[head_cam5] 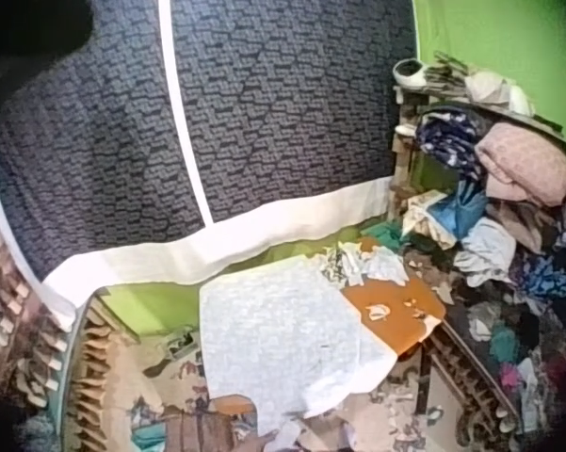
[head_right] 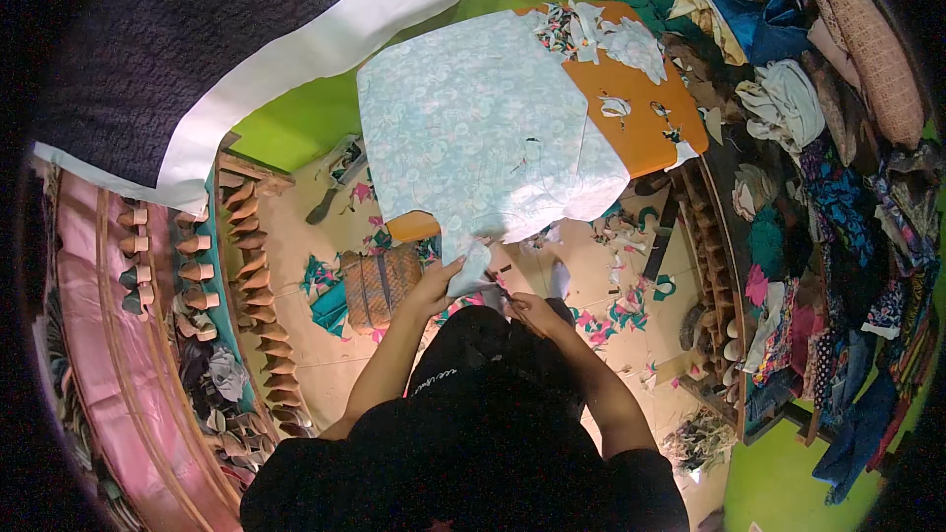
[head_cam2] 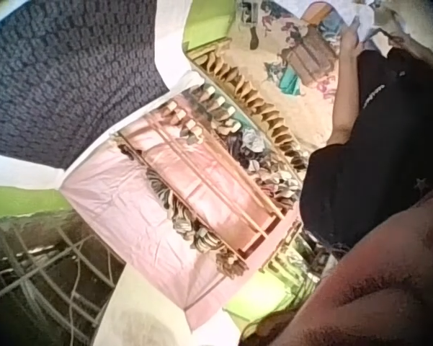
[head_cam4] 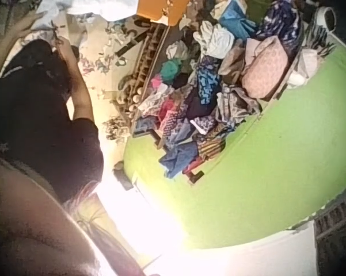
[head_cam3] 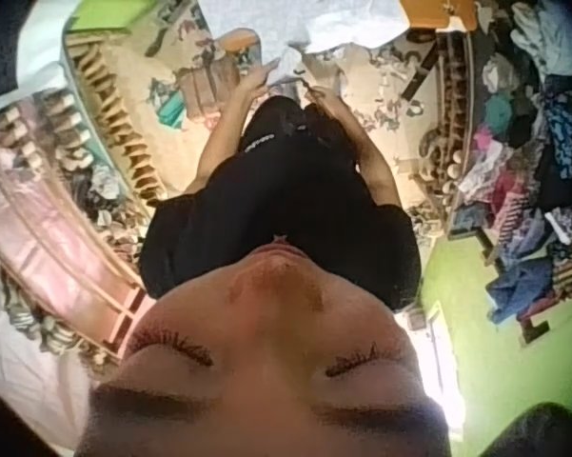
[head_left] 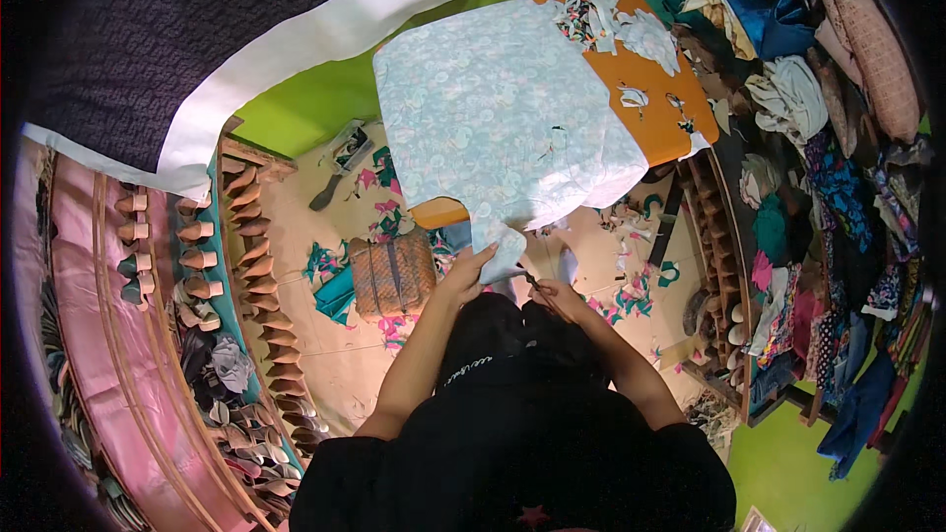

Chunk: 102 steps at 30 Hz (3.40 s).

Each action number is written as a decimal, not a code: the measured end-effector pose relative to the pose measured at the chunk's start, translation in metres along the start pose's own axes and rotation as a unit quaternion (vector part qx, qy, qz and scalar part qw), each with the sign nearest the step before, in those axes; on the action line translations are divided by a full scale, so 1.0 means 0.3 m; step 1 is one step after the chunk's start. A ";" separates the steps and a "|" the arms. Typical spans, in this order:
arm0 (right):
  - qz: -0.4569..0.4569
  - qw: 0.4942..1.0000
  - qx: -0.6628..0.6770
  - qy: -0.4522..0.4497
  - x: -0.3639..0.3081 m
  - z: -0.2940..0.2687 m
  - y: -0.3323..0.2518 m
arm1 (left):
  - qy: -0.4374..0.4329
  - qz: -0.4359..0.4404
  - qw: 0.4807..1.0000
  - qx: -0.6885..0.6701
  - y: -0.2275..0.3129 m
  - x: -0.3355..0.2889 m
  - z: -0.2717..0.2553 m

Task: The recorder uses scissors to cut a piece of light blue patterned fabric following a paper or cardboard template.

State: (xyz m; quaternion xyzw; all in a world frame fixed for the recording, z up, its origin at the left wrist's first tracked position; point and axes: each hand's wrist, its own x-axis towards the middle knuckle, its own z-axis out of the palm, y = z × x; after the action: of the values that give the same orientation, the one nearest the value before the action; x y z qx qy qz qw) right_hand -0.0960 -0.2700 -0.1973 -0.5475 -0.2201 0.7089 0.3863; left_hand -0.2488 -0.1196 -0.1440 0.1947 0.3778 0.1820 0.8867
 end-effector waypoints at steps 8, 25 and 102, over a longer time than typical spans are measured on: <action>-0.068 0.997 -0.023 -0.012 0.059 0.030 0.048 | -0.021 0.059 0.993 0.096 -0.028 -0.038 0.035; 0.023 0.992 0.125 -0.018 0.044 0.099 0.028 | 0.022 0.091 0.993 0.078 -0.060 -0.080 0.025; -0.184 0.977 -0.071 0.084 0.259 0.216 0.047 | 0.219 0.182 0.910 0.302 -0.024 0.083 -0.087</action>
State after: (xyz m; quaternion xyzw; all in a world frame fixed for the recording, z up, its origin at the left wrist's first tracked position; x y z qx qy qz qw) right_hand -0.1696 -0.2101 -0.2353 -0.5812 -0.3339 0.5601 0.4868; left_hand -0.2507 -0.1086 -0.1791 0.4737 0.5576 0.2551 0.6322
